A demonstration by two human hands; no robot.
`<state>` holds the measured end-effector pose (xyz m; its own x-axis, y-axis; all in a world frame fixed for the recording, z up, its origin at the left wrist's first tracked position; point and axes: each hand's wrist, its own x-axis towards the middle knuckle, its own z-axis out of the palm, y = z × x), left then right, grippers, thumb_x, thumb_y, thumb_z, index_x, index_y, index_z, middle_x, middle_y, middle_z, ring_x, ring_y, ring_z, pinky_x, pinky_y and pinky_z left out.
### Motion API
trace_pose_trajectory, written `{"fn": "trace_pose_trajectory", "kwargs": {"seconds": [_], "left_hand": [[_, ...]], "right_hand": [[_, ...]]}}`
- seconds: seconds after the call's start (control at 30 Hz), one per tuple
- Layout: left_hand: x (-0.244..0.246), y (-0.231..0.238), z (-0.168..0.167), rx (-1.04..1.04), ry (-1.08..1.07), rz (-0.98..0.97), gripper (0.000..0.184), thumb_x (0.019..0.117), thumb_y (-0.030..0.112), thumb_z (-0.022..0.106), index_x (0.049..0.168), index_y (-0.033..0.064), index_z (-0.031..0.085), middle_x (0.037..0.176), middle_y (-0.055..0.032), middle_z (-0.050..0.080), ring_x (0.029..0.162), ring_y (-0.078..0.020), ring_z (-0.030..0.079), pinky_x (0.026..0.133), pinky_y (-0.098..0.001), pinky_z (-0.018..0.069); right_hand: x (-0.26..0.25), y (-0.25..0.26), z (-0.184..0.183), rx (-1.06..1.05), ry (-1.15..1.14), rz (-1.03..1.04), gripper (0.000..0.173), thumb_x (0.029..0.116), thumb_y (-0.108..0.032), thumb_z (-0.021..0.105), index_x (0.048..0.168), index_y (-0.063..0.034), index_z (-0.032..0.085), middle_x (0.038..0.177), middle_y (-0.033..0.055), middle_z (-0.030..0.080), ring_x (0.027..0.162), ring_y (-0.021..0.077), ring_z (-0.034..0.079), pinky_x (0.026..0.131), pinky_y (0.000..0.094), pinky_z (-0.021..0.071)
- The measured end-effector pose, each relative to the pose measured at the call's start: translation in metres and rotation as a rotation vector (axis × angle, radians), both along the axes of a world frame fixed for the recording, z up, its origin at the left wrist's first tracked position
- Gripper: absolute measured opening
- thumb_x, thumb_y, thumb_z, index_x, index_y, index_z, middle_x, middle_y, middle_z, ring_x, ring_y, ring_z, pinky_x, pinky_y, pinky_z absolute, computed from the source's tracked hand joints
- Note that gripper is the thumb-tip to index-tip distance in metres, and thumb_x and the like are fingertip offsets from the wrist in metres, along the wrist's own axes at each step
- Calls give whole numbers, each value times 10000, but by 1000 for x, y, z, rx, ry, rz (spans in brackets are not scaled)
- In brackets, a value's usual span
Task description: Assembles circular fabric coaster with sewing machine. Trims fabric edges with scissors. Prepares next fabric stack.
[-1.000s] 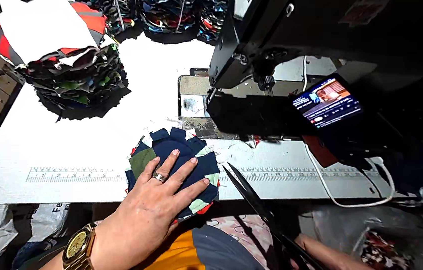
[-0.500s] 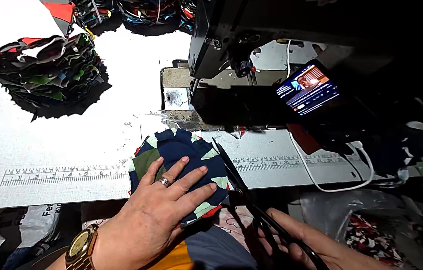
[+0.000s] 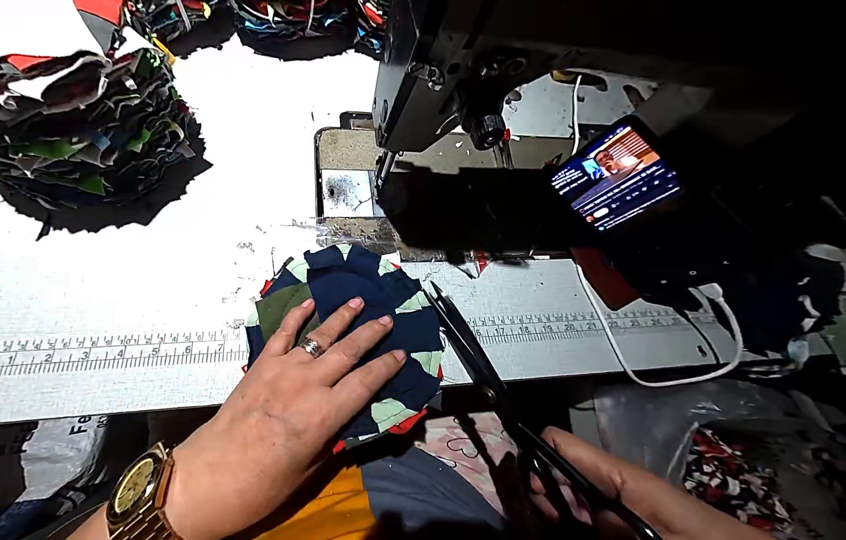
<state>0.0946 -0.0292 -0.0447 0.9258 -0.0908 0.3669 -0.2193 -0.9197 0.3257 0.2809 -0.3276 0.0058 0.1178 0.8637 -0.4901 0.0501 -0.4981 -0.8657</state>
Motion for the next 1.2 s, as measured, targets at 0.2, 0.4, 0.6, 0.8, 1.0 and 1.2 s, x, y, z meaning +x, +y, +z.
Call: {"fn": "trace_pose_trajectory", "kwargs": {"seconds": [0.2,0.4,0.6,0.8,1.0,1.2], "left_hand": [[-5,-3,-5,-27,-80,36,443,925,56,563,1339,174,667,1441,-95,616,1407,-326,516,1146,-617,404],[-7,-3,-10,-167,-109,-37,405,979,85,541,1348,202,661,1450,-72,611,1429,-313,492,1162,-635,385],[-9,-1,-13,-183,-114,-79,418,987,82,534,1370,212,643,1479,-63,589,1443,-310,475,1167,-633,383],[-9,3,-9,-167,-110,-49,376,979,105,558,1324,201,673,1460,-64,603,1441,-307,478,1164,-633,386],[-10,2,-3,-82,-96,-25,326,1008,159,550,1303,205,682,1421,-64,634,1397,-304,530,1131,-600,435],[-14,-3,-7,-115,-101,-19,338,1021,171,541,1337,221,653,1451,-53,613,1419,-301,506,1140,-603,431]], "right_hand": [[3,-5,9,-17,-55,130,647,940,-670,560,1144,-58,509,909,-11,547,804,28,553,665,221,459],[8,7,-7,49,31,92,354,995,-438,580,1151,-126,521,966,-44,589,864,21,583,731,213,498],[11,13,-15,69,100,56,566,941,-671,565,1167,-153,527,935,-29,607,824,56,615,697,237,531],[1,13,-10,32,27,-24,326,999,-457,584,1098,-151,535,917,-51,592,780,27,582,636,211,487],[-2,14,-17,92,119,3,370,1004,-432,583,1193,-121,512,982,-32,609,888,53,606,752,237,518],[-1,17,-18,88,123,10,465,984,-529,585,1199,-127,495,970,-30,602,878,60,606,743,243,515]]}}
